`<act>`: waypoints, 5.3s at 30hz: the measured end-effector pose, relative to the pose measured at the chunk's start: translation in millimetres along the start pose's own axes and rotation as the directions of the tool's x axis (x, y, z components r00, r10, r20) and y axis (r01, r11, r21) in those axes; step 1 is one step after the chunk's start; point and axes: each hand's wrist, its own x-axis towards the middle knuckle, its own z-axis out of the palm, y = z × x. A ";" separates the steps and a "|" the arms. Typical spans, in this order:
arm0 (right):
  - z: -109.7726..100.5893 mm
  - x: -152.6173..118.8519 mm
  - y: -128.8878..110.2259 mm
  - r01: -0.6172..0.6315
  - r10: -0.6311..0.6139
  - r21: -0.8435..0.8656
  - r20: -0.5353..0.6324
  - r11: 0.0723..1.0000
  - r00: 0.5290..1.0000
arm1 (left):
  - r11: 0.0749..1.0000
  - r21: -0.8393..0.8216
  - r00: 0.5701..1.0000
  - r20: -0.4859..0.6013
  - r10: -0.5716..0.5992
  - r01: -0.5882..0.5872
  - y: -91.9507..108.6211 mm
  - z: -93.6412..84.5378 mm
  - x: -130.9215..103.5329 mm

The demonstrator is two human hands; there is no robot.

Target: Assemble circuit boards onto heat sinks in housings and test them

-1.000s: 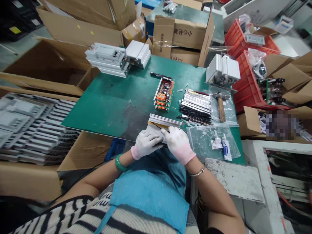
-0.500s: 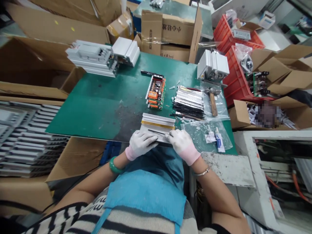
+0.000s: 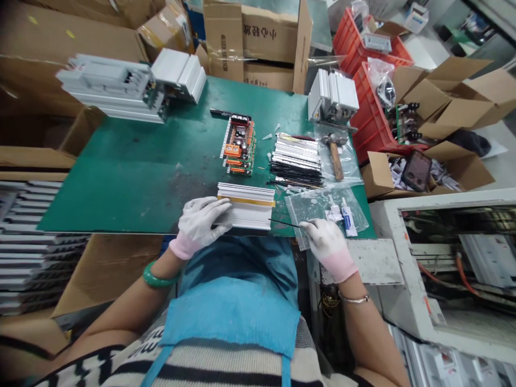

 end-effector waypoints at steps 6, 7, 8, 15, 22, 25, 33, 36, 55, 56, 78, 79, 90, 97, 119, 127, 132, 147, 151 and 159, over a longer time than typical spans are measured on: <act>3.1 -5.4 5.4 -0.012 0.015 0.052 -0.056 0.999 0.998 | 0.998 0.056 0.998 -0.057 -0.020 0.023 3.7 0.8 1.5; 3.3 -6.0 5.7 -0.014 0.017 0.055 -0.053 0.998 0.998 | 0.999 0.043 0.996 -0.086 -0.010 0.014 6.3 0.6 1.7; 3.4 -6.4 5.7 -0.017 0.020 0.055 -0.048 0.998 0.999 | 1.000 0.021 0.993 -0.116 0.005 -0.003 9.6 0.5 2.0; 4.3 -0.9 4.7 0.004 -0.004 0.046 0.000 0.999 1.000 | 0.991 -0.061 0.979 -0.171 0.111 -0.123 38.6 11.2 5.7; 3.5 4.0 5.6 0.003 -0.005 0.056 0.048 0.998 0.999 | 0.987 -0.049 0.979 -0.143 0.145 -0.153 38.0 19.4 6.9; 7.3 12.2 0.2 0.030 -0.030 0.127 0.001 0.991 1.000 | 0.985 -0.051 0.974 -0.162 0.157 -0.167 37.5 19.4 7.1; 18.6 57.1 -37.5 0.163 -0.186 0.248 0.069 0.955 0.980 | 0.976 -0.106 0.981 -0.044 0.187 -0.191 30.6 15.8 3.0; 13.9 58.8 -36.1 0.126 -0.152 0.343 0.049 0.931 0.987 | 0.977 -0.122 0.985 -0.020 0.173 -0.174 17.0 6.4 -4.8; 6.1 112.8 -23.8 -0.237 -0.084 0.604 0.454 0.761 0.887 | 0.961 -0.209 0.977 -0.152 0.153 -0.183 28.3 18.6 12.5; 4.7 113.0 -23.2 -0.218 -0.101 0.603 0.449 0.767 0.888 | 0.960 -0.209 0.977 -0.148 0.155 -0.184 28.3 18.0 12.2; 3.5 214.3 76.5 -0.339 0.312 0.107 0.208 0.935 0.927 | 0.994 0.088 0.995 -0.088 -0.051 0.059 -42.9 -28.6 108.3; 3.4 215.2 76.2 -0.343 0.316 0.112 0.204 0.933 0.927 | 0.992 0.115 0.998 -0.045 -0.053 0.058 -44.3 -27.5 116.8; -5.6 196.0 66.9 -0.409 0.437 0.205 -0.116 0.889 0.892 | 0.899 0.410 0.983 0.159 0.094 -0.152 -54.9 -15.0 158.1; -1.5 174.2 48.7 -0.211 0.326 0.371 -0.282 0.904 0.902 | 0.891 0.349 0.947 0.238 0.214 -0.289 -73.1 -14.7 170.7; 9.0 44.9 -8.9 -0.244 0.442 0.577 -0.230 0.780 0.867 | 0.909 -0.145 0.816 0.403 0.414 -0.390 -42.1 -50.0 41.6; 13.7 39.0 -18.7 -0.234 0.414 0.567 -0.212 0.790 0.885 | 0.946 -0.101 0.826 0.466 0.318 -0.307 -45.2 -45.6 50.2; 16.6 38.0 -25.7 -0.244 0.395 0.566 -0.160 0.787 0.905 | 0.967 -0.079 0.833 0.493 0.250 -0.243 -42.5 -39.7 41.3; 21.2 43.6 -34.3 -0.377 0.402 0.411 0.028 0.830 0.915 | 0.947 -0.321 0.970 0.235 0.058 0.021 -32.0 -13.0 15.0; 20.3 47.6 -36.1 -0.392 0.404 0.377 0.053 0.839 0.913 | 0.942 -0.335 0.968 0.228 0.101 -0.019 -34.0 -6.6 16.1; 24.2 51.0 -41.9 -0.389 0.408 0.377 0.032 0.840 0.913 | 0.966 -0.260 0.980 0.193 0.053 -0.001 -26.2 -8.8 7.2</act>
